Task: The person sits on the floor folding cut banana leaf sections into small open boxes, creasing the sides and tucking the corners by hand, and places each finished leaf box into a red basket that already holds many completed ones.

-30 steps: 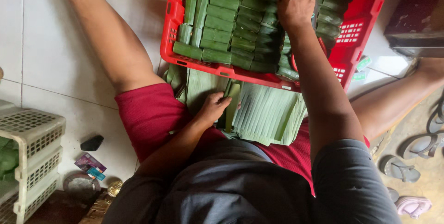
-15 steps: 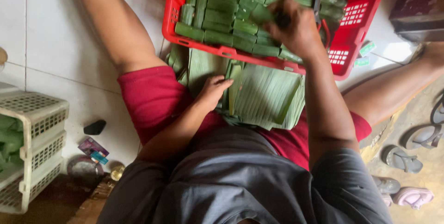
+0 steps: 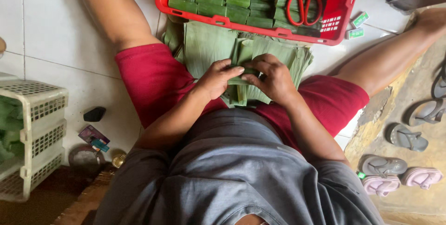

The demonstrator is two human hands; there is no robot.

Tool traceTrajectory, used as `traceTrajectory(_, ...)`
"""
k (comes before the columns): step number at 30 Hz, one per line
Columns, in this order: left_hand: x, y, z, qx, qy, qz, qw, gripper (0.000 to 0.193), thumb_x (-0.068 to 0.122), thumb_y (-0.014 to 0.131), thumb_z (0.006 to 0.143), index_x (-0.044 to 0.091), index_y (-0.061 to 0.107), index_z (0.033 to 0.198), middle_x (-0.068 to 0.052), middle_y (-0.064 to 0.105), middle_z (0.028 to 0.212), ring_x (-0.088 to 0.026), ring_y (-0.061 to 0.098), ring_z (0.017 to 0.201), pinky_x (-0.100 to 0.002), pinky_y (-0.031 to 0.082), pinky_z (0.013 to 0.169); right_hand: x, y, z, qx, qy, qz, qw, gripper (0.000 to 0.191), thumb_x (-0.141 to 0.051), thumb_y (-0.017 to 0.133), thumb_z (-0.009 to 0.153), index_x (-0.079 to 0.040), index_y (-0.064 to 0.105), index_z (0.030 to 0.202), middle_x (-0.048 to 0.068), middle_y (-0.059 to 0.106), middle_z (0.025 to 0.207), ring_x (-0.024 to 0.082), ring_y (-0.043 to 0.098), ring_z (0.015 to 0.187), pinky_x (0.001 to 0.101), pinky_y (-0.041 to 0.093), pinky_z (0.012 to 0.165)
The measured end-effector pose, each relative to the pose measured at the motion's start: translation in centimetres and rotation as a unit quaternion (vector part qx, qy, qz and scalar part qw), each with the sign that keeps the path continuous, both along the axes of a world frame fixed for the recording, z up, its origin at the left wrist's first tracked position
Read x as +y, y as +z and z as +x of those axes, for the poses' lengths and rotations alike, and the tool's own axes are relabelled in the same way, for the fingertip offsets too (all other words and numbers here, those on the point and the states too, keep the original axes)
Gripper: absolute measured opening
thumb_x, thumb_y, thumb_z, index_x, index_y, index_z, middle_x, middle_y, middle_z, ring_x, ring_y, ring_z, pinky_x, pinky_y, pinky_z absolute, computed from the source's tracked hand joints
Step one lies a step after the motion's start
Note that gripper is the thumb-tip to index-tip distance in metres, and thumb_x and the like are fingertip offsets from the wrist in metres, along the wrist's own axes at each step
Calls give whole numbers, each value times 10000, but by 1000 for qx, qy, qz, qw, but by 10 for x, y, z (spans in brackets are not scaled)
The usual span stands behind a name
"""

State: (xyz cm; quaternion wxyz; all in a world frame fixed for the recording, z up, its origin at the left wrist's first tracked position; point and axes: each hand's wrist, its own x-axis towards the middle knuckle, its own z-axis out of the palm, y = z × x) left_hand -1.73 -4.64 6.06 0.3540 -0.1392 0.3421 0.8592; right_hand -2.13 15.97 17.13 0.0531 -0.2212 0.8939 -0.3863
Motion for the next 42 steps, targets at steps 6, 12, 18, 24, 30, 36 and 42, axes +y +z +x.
traceTrajectory(6, -9, 23, -2, -15, 42, 18, 999, 199, 52, 712, 948, 11, 678, 1140, -92, 741, 1037, -207, 718, 924, -372, 605, 775, -2, 2, 51, 239, -39, 83, 967, 388, -66, 841, 804, -75, 723, 1173, 148, 653, 1293, 375, 665, 1208, 447, 580, 984)
traceTrajectory(12, 11, 15, 18, 58, -7, -8, 998, 263, 125, 658, 959, 43, 662, 1209, -40, 742, 1083, -154, 712, 972, -351, 614, 834, 0, -9, 70, 218, -61, 45, 973, 292, -21, 833, 763, -54, 662, 997, 166, 658, 1302, 411, 660, 1237, 442, 576, 1008)
traceTrajectory(18, 2, 17, 34, 227, -66, -29, 971, 237, 165, 654, 1062, 46, 679, 1266, -9, 698, 1106, -85, 656, 995, -290, 590, 897, -1, -19, 55, -100, -215, -194, 952, 189, -53, 839, 935, -26, 668, 1009, 139, 684, 1062, 325, 646, 933, 340, 541, 812)
traceTrajectory(24, 2, 11, 32, 147, -37, -90, 984, 152, 166, 660, 983, 91, 685, 1113, 42, 698, 984, -45, 657, 855, -255, 579, 706, -14, 14, 64, 253, -64, -8, 965, 364, -43, 884, 802, -65, 661, 1088, 102, 674, 1124, 299, 685, 1045, 380, 570, 855)
traceTrajectory(30, 2, 0, 35, 131, -11, -70, 989, 74, 59, 640, 1065, 0, 634, 1021, -10, 589, 906, -102, 569, 807, -301, 516, 662, -16, 20, 63, 290, 45, 53, 954, 450, -51, 874, 802, -76, 692, 1213, 85, 699, 1175, 279, 693, 1045, 373, 596, 846)
traceTrajectory(36, 1, 17, 41, 24, 21, 31, 999, 248, 121, 506, 967, 27, 630, 1161, -19, 714, 1025, -115, 706, 938, -344, 625, 812, -20, -8, 78, 112, -108, -72, 985, 382, -37, 810, 904, -11, 692, 1266, 158, 669, 1126, 273, 703, 997, 356, 599, 828)
traceTrajectory(42, -1, 5, 68, 251, -20, -184, 950, 294, 195, 673, 1034, -16, 640, 1237, -30, 673, 994, -131, 660, 853, -323, 605, 718, -24, -22, 89, 3, -140, -56, 989, 270, -93, 792, 931, -44, 714, 1184, 147, 704, 1140, 276, 723, 994, 352, 587, 863)
